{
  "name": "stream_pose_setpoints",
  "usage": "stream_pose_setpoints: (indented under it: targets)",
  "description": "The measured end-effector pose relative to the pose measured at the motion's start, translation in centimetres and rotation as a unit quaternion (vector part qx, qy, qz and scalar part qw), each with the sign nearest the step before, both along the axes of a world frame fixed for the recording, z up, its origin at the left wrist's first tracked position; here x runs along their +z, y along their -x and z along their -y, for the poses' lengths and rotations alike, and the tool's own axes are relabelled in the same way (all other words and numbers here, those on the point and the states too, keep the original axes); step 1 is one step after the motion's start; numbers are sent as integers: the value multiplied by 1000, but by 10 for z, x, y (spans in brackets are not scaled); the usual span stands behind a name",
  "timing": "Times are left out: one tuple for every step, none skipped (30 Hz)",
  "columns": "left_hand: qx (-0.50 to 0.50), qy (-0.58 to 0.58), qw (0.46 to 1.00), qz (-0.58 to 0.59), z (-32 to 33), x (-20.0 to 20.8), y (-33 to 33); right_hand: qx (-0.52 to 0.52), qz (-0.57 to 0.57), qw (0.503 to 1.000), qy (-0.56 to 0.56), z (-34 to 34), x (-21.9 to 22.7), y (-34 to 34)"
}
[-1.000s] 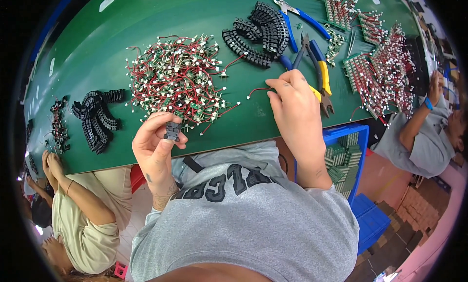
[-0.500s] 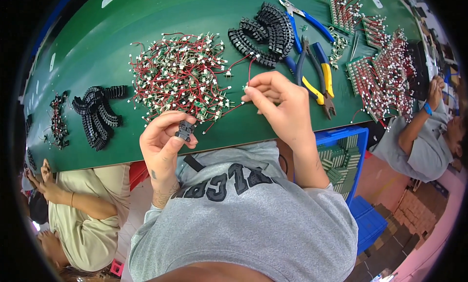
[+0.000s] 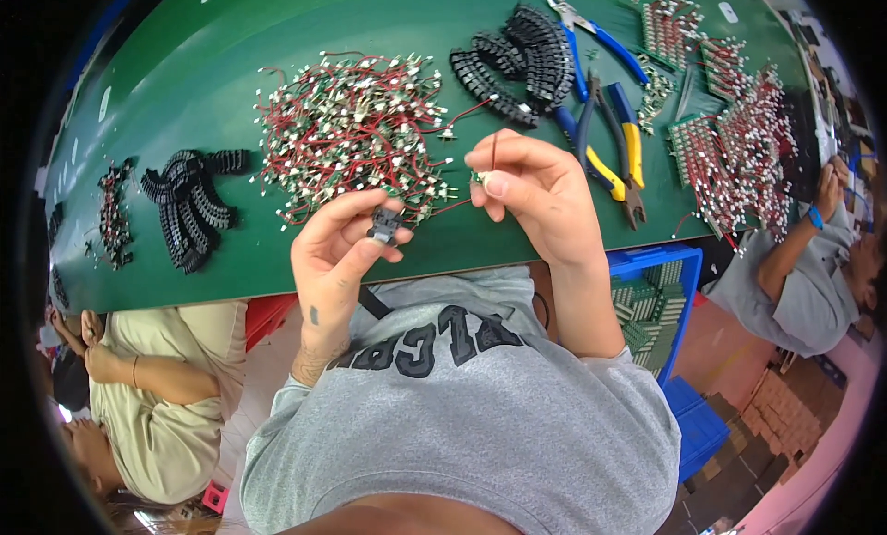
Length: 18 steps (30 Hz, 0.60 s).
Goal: The person assembles small electronic components into black plastic connectors by hand, taking parts from storage bins at a manual assembly station.
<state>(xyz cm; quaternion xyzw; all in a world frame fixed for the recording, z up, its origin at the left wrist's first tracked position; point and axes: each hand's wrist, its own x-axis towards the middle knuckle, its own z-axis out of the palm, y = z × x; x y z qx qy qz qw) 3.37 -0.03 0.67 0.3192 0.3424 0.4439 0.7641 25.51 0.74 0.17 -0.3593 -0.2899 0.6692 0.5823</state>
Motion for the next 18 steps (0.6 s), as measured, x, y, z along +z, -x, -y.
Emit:
stream_pose_setpoints:
  targets:
    - [8, 13, 1000, 6, 0, 1, -2, 12, -41, 999, -4, 0, 2, 3]
    - [13, 14, 1000, 1, 0, 0, -3, 17, -47, 999, -3, 0, 4, 7]
    - [16, -2, 1000, 11, 0, -3, -5, 29, -26, 999, -5, 1, 7, 11]
    - [19, -18, 999, 21, 0, -6, -6, 40, -5, 999, -8, 3, 10, 14]
    - [21, -35, 999, 32, 0, -9, -6, 52, 17, 998, -11, 5, 13, 18]
    - [23, -52, 997, 42, 0, -12, -4, 62, 38, 997, -15, 5, 13, 20]
    - [25, -52, 998, 40, 0, -13, -3, 64, 36, 997, -15, 5, 12, 22]
    - [21, -56, 997, 48, 0, -15, -2, 55, 53, 996, -38, 4, 10, 23]
    - [16, -60, 996, 57, 0, -16, -2, 46, 70, 995, -60, 3, 8, 25]
    - [12, -63, 996, 66, 0, -17, -1, 36, 87, 992, -83, 3, 6, 27]
    - [7, -67, 995, 75, 0, -18, 0, 26, 104, 989, -105, 3, 5, 29]
    - [7, -67, 995, 75, 1, -18, -1, 27, 104, 989, -105, 3, 6, 31]
    - [20, -79, 995, 66, 1, -18, -2, 28, 98, 991, -89, 4, 8, 34]
    - [32, -90, 994, 57, 2, -19, -4, 29, 93, 993, -73, 5, 10, 37]
    - [44, -101, 993, 48, 2, -19, -6, 30, 88, 994, -57, 5, 12, 39]
    - [56, -112, 991, 39, 3, -19, -7, 31, 83, 995, -41, 6, 13, 41]
    - [55, -112, 991, 40, 2, -19, -7, 30, 83, 995, -41, 6, 12, 43]
    - [54, -117, 991, 33, 2, -19, -7, 26, 107, 993, -52, 5, 11, 44]
